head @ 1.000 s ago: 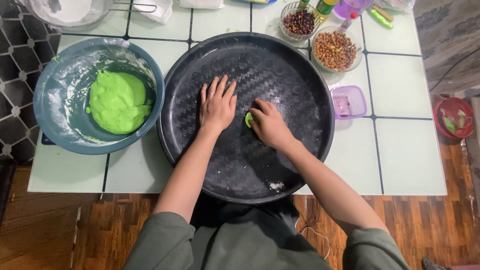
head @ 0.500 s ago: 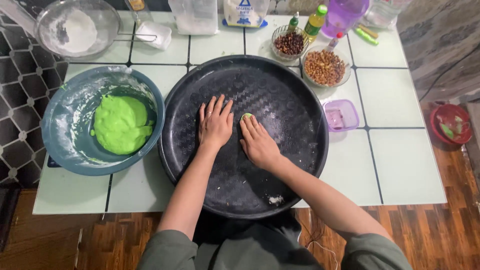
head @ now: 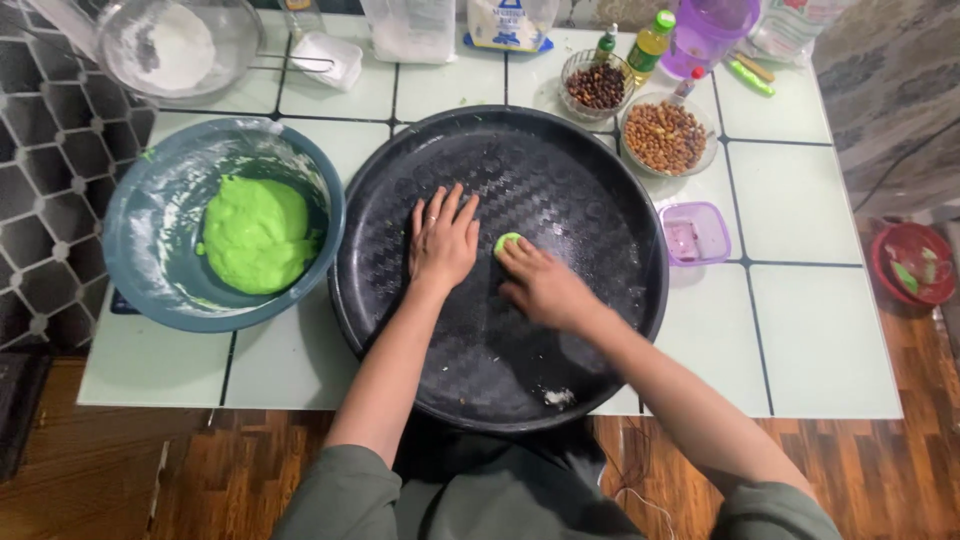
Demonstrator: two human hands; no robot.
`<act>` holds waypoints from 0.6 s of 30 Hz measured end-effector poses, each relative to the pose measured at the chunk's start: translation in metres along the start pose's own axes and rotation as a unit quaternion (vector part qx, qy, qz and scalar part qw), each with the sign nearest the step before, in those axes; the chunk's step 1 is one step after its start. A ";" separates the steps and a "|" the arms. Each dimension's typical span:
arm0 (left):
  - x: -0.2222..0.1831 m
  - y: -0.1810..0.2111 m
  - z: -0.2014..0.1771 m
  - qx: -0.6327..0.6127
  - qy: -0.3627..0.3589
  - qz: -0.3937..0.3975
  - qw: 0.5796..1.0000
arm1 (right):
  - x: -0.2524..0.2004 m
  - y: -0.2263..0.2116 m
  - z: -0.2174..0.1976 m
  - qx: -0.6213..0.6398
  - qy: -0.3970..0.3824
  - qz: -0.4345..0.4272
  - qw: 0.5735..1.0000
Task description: Shaping small portions of green dough into balls on a baking tray
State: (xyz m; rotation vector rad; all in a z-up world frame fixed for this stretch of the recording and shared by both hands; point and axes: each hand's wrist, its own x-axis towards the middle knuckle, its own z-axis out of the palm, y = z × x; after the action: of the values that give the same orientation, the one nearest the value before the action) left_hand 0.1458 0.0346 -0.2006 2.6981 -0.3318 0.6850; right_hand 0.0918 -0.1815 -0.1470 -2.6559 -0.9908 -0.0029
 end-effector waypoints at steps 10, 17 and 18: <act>0.000 0.002 -0.007 -0.010 -0.024 -0.008 1.000 | 0.037 0.025 0.019 0.000 0.150 0.085 0.985; 0.007 -0.002 -0.003 -0.055 -0.097 -0.040 0.993 | 0.021 0.011 -0.020 0.175 0.095 0.190 0.962; 0.008 0.000 -0.006 -0.088 -0.160 -0.063 0.981 | 0.016 0.003 -0.039 0.227 0.101 0.235 0.940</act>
State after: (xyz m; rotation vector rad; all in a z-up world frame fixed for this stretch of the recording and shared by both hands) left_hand 0.1500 0.0357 -0.1923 2.6252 -0.2798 0.1734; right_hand 0.1098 -0.1840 -0.1091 -2.3303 -0.2324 0.0520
